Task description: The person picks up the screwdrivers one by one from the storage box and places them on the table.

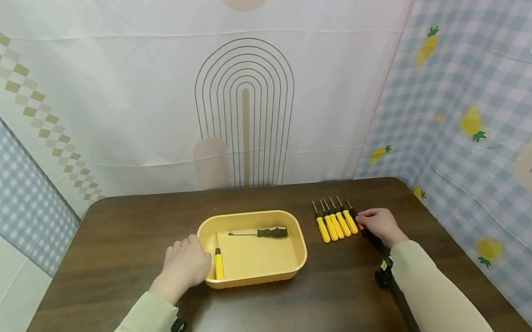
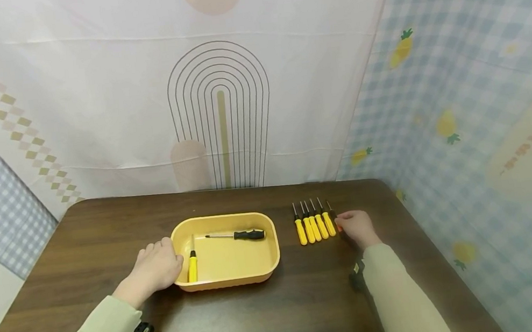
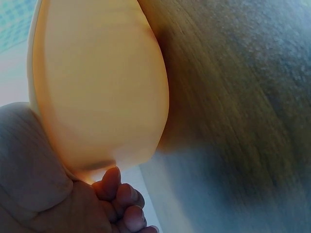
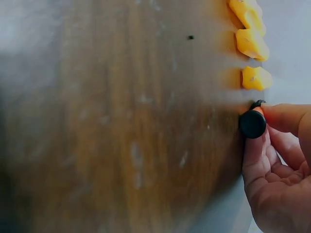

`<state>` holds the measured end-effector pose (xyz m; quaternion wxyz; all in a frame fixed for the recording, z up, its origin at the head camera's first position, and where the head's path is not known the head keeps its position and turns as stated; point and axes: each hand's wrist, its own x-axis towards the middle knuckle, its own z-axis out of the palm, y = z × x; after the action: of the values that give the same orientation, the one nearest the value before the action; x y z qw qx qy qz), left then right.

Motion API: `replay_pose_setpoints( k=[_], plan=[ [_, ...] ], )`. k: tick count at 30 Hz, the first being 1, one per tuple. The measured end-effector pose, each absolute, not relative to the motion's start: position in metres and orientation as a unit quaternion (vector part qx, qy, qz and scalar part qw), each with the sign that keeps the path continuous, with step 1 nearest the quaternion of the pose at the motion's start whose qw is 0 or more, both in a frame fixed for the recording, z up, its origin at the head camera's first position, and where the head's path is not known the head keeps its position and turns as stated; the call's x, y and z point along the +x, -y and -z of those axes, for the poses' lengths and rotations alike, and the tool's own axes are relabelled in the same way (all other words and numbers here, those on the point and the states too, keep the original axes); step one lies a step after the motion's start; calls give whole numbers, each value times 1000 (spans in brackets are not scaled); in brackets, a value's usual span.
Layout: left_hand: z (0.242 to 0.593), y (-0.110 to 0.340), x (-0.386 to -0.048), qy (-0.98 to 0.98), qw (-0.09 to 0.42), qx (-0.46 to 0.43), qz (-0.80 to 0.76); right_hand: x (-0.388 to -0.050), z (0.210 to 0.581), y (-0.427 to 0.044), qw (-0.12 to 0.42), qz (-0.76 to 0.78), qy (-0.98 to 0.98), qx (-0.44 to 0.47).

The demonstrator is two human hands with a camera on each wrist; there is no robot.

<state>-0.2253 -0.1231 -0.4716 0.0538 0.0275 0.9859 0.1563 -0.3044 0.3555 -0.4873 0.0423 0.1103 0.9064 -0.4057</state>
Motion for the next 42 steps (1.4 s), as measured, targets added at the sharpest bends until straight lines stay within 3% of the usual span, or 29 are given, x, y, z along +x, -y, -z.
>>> replay_pose_setpoints(
  k=[27,42],
  plan=[
    [471,123,-225,-986,58,27,-152,-318,494,-355,71,444,-877,166],
    [473,124,-226,-985,59,31,-159,-303,492,-357,67,461,-867,176]
  ],
)
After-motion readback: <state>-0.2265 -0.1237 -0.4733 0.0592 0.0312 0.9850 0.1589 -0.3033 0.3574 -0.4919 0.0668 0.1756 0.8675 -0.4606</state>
